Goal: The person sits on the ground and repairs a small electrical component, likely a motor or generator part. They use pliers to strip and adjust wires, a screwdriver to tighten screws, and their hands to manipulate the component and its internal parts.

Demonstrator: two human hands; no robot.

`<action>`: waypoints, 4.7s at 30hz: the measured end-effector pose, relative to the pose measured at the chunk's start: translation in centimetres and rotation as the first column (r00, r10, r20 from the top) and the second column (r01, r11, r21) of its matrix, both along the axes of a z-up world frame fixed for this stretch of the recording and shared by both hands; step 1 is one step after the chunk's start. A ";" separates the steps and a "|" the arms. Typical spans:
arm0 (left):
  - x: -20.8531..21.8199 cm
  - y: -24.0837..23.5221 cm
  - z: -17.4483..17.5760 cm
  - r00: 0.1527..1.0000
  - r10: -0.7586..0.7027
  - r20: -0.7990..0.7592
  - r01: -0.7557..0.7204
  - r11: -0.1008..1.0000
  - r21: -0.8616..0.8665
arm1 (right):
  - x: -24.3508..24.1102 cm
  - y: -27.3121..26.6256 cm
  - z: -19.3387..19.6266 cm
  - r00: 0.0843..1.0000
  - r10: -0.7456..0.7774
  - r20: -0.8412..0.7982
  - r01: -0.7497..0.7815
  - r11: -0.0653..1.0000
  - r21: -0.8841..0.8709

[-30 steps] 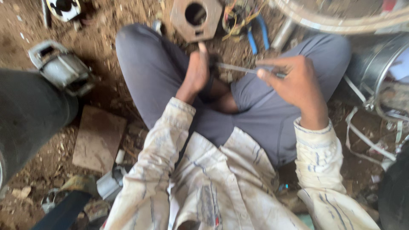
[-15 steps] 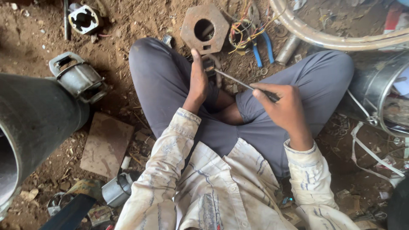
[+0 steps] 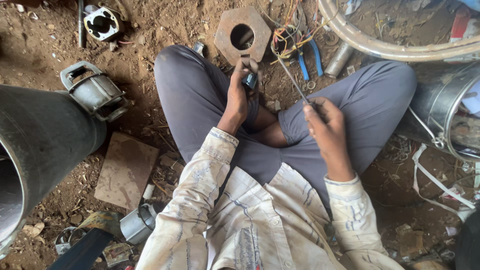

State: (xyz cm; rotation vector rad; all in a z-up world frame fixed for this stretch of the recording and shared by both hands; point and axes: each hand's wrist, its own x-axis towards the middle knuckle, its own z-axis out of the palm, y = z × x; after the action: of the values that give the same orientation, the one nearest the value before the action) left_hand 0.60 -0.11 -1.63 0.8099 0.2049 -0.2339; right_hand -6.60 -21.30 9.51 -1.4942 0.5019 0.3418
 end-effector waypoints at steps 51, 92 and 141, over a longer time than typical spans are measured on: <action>-1.1 -0.1 0.2 0.969 0.053 -0.239 -0.070 0.996 -0.063 | 3.0 5.0 0.0 0.918 0.295 0.266 -0.156 0.883 -0.442; -1.9 0.1 0.7 0.924 -0.259 0.283 0.019 0.767 0.641 | 4.0 -0.9 10.6 0.723 0.671 -0.164 -0.565 0.438 -0.699; -2.8 -3.0 -5.0 0.949 -0.296 -0.110 0.286 0.658 0.696 | 7.8 3.9 0.0 0.109 0.956 -0.271 -0.335 -0.221 -0.916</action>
State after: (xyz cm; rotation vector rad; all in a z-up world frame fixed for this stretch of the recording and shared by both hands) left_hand -2.15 -3.15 -6.59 1.6294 0.1476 -0.4705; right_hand 1.18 -17.42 9.52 -2.7886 -1.2715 0.5457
